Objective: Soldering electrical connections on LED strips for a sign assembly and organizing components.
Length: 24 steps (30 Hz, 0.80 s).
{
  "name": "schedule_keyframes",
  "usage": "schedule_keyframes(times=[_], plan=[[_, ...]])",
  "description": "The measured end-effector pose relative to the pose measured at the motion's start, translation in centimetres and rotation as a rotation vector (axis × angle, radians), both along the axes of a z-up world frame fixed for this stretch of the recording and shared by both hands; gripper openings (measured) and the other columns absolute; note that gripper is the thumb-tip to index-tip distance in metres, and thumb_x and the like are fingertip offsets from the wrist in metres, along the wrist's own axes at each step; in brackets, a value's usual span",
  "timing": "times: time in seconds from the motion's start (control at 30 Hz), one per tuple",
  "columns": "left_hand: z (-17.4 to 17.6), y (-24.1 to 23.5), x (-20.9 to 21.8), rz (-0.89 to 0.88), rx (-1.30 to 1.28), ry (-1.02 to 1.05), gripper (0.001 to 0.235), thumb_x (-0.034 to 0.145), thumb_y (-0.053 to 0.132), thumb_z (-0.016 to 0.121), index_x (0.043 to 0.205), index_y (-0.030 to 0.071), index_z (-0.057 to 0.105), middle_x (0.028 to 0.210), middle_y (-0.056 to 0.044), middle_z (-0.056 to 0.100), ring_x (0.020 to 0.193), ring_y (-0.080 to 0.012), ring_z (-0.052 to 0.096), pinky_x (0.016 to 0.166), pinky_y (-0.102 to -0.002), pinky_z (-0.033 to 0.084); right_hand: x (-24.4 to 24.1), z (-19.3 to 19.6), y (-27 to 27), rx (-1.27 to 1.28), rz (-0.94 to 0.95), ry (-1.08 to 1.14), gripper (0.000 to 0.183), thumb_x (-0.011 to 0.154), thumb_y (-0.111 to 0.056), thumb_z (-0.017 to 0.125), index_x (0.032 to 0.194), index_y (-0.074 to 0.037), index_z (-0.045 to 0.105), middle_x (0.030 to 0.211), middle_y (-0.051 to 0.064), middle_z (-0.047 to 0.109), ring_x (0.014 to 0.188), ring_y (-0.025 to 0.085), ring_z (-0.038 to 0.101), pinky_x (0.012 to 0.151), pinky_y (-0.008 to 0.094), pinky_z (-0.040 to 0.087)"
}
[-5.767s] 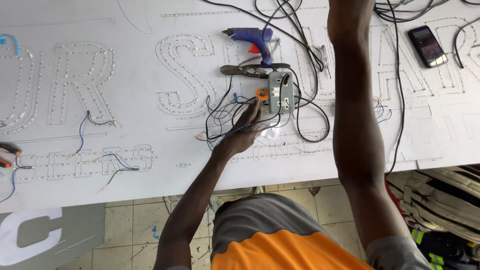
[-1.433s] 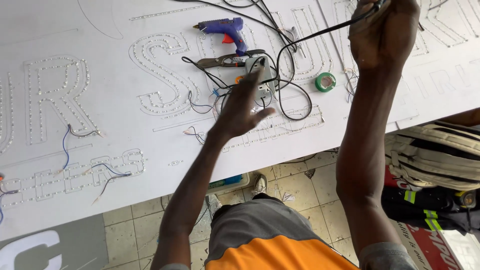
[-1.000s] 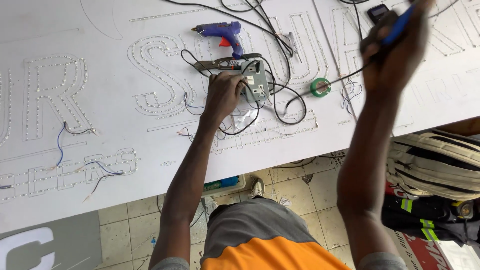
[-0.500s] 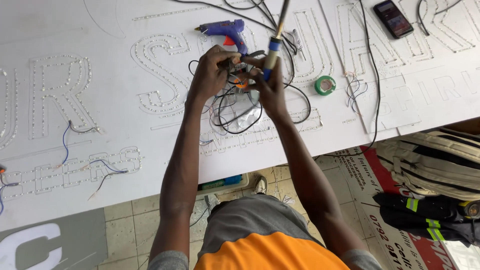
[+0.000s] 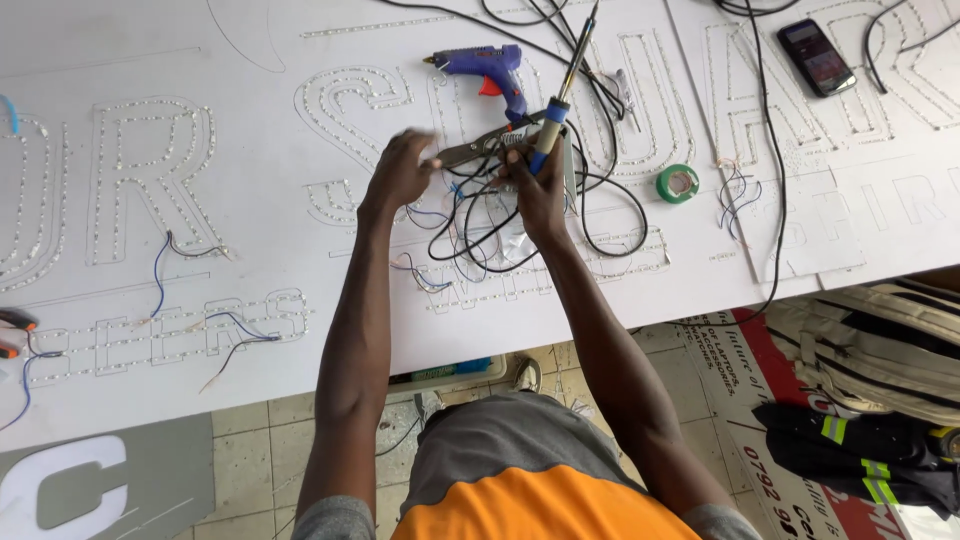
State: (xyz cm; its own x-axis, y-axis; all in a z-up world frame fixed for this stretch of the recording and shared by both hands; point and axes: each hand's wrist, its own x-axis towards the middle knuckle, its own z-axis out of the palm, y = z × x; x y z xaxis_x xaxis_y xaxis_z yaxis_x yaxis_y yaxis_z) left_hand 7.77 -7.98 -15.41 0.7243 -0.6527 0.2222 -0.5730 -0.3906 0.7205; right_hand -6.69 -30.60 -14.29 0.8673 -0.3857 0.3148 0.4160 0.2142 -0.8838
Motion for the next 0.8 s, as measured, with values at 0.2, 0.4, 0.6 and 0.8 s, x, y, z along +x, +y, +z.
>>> schedule_keyframes(times=[0.2,0.4,0.6,0.8], plan=[[-1.1,2.7,-0.3,0.177,0.026,0.171,0.029,0.122,0.032,0.062,0.11,0.015,0.083,0.073,-0.002,0.076,0.076,-0.0244,0.078,0.084,-0.046,0.061,-0.4,0.7,-1.8,0.012,-0.099,0.07,0.028,0.111,-0.001,0.064,0.132,-0.007,0.045,0.106,0.011,0.073,0.083,0.016,0.075,0.069,0.033,0.075],[3.2,-0.4,-4.0,-0.006,0.172,0.226,0.024,0.108,0.018,0.069,0.123,0.01,0.086,0.112,-0.014,0.087,0.108,-0.0383,0.08,0.097,-0.055,0.057,-3.0,10.3,-6.0,-0.152,-0.167,0.091,0.031,0.106,0.013,0.057,0.123,-0.012,0.048,0.104,0.01,0.065,0.068,0.014,0.065,0.05,0.026,0.058],[1.7,-7.8,-7.2,-0.205,-0.058,0.328,0.023,0.107,0.019,0.071,0.122,0.004,0.081,0.116,-0.009,0.083,0.102,-0.0233,0.079,0.091,-0.038,0.062,-5.0,18.7,-10.3,-0.064,-0.208,0.06,0.038,0.103,0.015,0.059,0.123,-0.016,0.051,0.101,0.01,0.063,0.062,0.017,0.059,0.047,0.029,0.042],[2.0,-11.1,-9.0,0.121,-0.348,0.138,0.022,0.107,0.001,0.055,0.125,0.007,0.068,0.124,-0.015,0.077,0.107,-0.0294,0.079,0.084,-0.041,0.068,-7.6,25.9,-13.8,-0.653,-0.356,0.026,0.013,0.126,-0.002,0.054,0.133,-0.01,0.045,0.117,0.016,0.063,0.073,0.019,0.065,0.053,0.028,0.051]])
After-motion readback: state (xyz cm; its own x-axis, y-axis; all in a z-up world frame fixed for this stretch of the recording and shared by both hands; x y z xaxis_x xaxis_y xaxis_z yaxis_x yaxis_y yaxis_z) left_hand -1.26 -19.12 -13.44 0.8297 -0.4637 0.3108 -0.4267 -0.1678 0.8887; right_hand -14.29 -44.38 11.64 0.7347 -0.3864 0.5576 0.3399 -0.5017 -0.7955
